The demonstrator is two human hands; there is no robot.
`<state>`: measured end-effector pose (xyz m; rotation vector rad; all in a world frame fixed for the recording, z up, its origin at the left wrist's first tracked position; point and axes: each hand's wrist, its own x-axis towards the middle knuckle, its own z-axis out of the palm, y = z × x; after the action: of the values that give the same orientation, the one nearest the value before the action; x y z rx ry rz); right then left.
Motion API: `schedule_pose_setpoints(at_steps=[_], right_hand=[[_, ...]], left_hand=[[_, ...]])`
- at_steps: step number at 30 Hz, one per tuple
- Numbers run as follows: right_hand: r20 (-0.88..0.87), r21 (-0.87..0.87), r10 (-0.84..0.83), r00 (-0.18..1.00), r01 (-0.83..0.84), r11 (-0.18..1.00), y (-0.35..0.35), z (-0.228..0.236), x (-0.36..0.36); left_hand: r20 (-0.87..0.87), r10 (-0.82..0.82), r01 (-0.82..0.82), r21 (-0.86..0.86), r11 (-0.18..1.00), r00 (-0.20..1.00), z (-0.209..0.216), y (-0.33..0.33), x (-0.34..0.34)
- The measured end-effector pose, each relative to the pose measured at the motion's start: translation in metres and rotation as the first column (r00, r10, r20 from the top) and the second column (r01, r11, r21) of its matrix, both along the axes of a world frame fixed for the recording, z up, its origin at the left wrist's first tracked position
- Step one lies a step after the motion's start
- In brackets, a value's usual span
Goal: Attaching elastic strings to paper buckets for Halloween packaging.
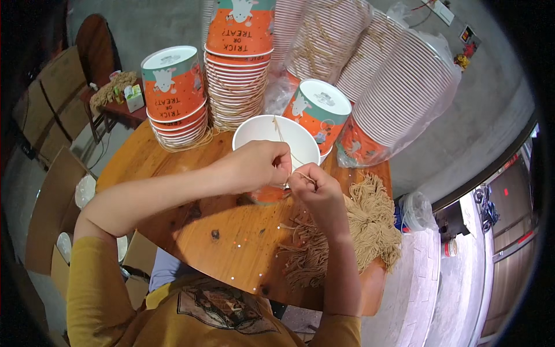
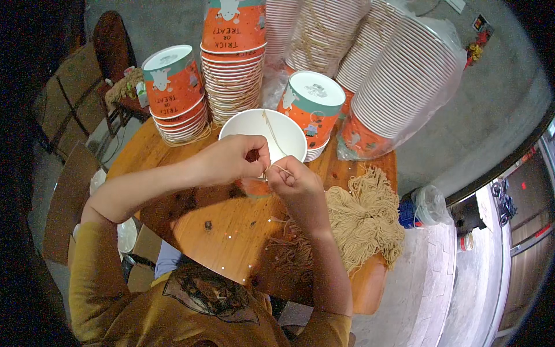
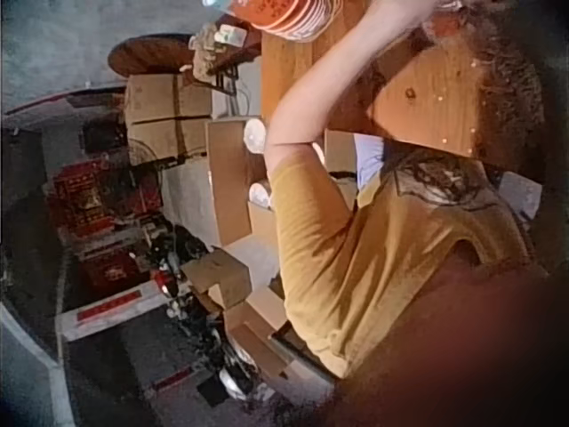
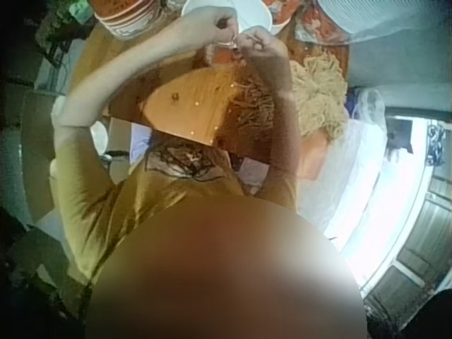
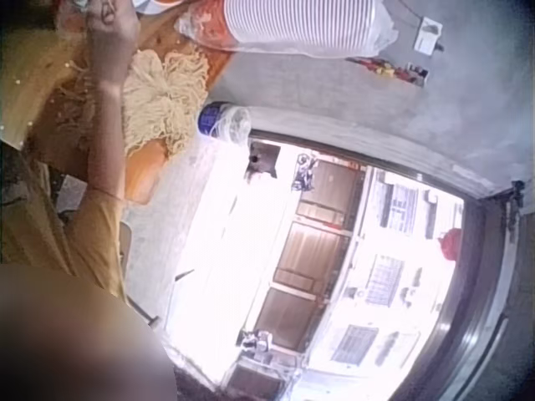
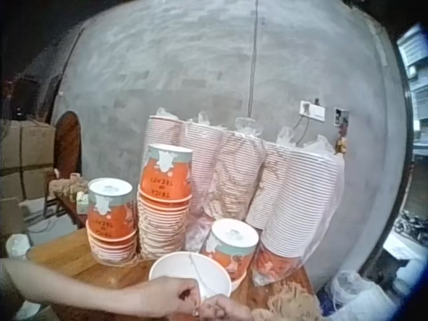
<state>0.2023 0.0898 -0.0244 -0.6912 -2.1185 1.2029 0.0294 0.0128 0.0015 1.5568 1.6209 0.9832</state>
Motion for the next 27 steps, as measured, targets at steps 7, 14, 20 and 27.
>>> schedule_pose_setpoints(at_steps=[7,14,20,27], right_hand=[[-0.010,0.032,-0.040,0.999,0.041,0.999,-0.002,0.000,-0.002],[-0.040,0.205,-0.090,0.995,0.096,0.974,0.004,-0.009,-0.002],[-0.100,0.467,-0.138,0.985,0.169,0.868,-0.008,0.005,-0.010],[-0.001,0.576,-0.144,0.990,0.118,0.809,-0.011,-0.002,-0.011]], left_hand=[[0.054,0.053,-0.057,0.071,0.996,0.997,-0.009,-0.006,0.006],[0.141,0.023,-0.044,0.147,0.988,0.990,-0.018,-0.006,0.003],[0.183,0.033,-0.067,0.182,0.981,0.983,-0.022,-0.008,0.000],[0.250,0.035,-0.079,0.172,0.982,0.968,-0.017,-0.016,-0.001]])
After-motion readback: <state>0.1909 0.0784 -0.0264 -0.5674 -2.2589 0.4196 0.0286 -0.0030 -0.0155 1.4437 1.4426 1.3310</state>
